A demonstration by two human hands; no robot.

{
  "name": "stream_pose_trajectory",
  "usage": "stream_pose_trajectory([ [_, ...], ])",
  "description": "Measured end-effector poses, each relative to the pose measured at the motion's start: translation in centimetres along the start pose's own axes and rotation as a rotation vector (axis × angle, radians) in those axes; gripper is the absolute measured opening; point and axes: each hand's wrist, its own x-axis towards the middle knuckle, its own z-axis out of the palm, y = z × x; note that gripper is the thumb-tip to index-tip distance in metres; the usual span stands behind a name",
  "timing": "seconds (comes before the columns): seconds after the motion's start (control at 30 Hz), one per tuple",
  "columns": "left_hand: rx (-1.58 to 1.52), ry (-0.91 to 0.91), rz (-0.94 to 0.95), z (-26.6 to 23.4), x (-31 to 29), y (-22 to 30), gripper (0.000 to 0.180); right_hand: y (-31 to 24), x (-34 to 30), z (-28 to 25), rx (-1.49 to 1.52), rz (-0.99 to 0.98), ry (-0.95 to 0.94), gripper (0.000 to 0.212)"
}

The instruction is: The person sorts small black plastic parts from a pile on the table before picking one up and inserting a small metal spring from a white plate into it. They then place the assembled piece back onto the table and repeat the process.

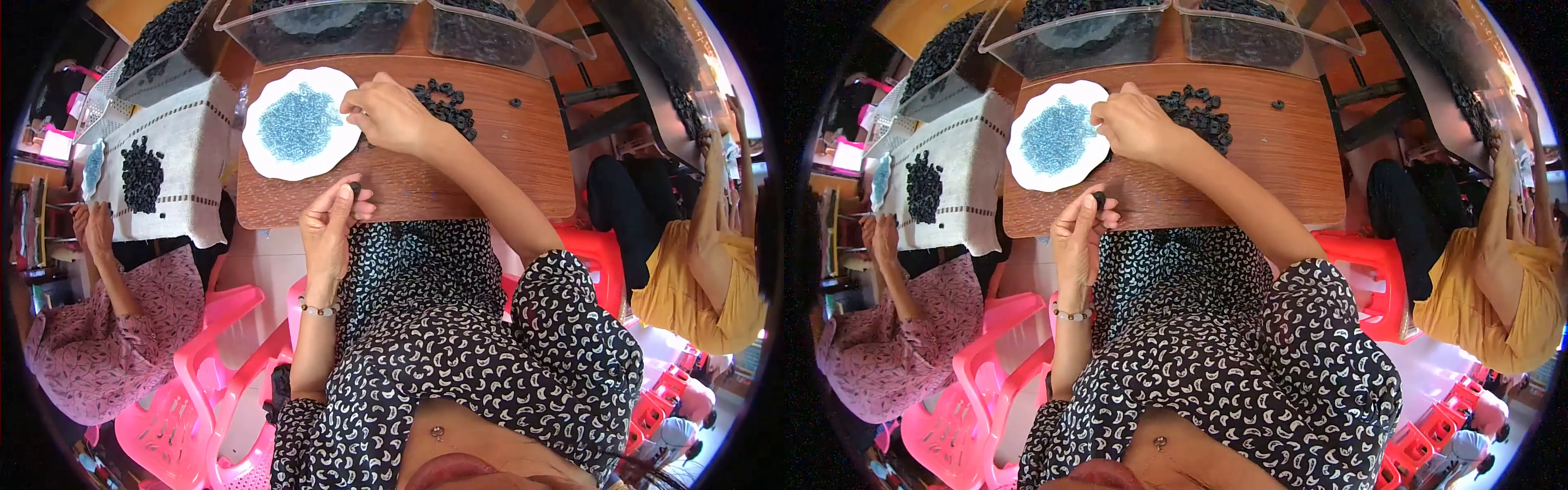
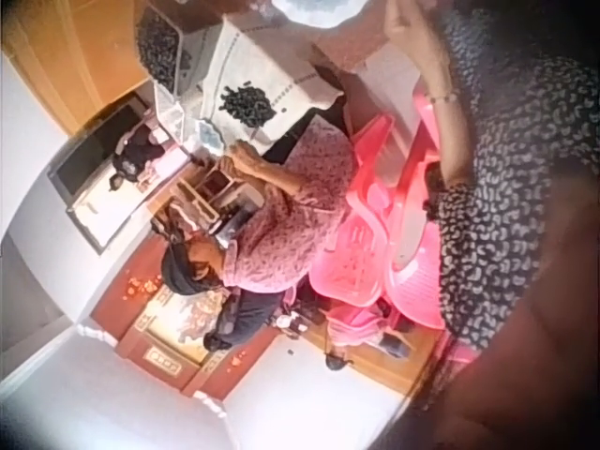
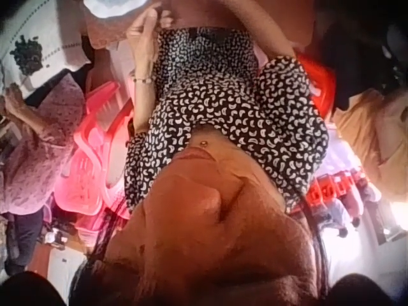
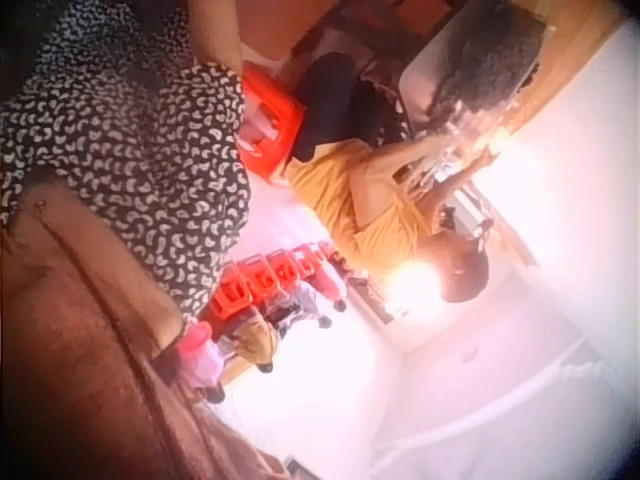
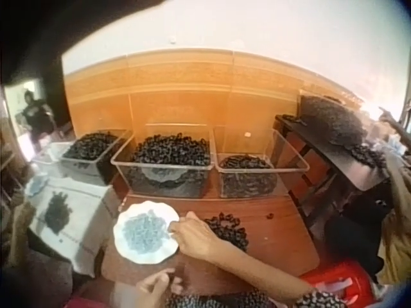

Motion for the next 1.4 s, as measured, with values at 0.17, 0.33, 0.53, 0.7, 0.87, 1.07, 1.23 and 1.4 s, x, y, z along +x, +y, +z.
stream_pose_trajectory([
  [0.17,0.051,0.036,0.023,-0.6,-0.2,0.3,0.035,-0.8,1.6,0.5,-0.072,0.08,-0.132,0.015],
  [0.33,0.084,0.051,0.048,-0.8,-0.3,0.4,0.037,-1.0,2.5,1.5,-0.174,0.104,-0.216,0.015],
  [0.53,0.085,0.083,0.057,-1.0,0.0,0.7,0.037,-0.4,2.4,1.0,-0.05,0.059,-0.055,0.017],
  [0.7,0.074,0.107,0.083,-1.5,0.6,1.3,0.036,-0.8,2.6,-0.1,0.43,0.207,-0.107,0.03],
  [0.87,0.355,0.194,0.268,-1.5,3.4,3.6,0.03,-0.2,2.5,0.4,0.617,0.183,-0.144,0.034],
  [1.07,0.827,0.137,0.485,-1.1,5.8,5.7,0.025,-0.3,2.6,0.3,0.795,0.183,-0.176,0.036],
  [1.23,1.033,0.135,0.608,-0.9,6.2,6.1,0.02,-1.6,2.5,-0.1,0.829,0.254,-0.197,0.033],
  [1.4,0.902,0.204,0.613,-0.5,6.5,5.5,0.023,-3.0,2.6,0.1,0.804,0.388,-0.146,0.029],
])
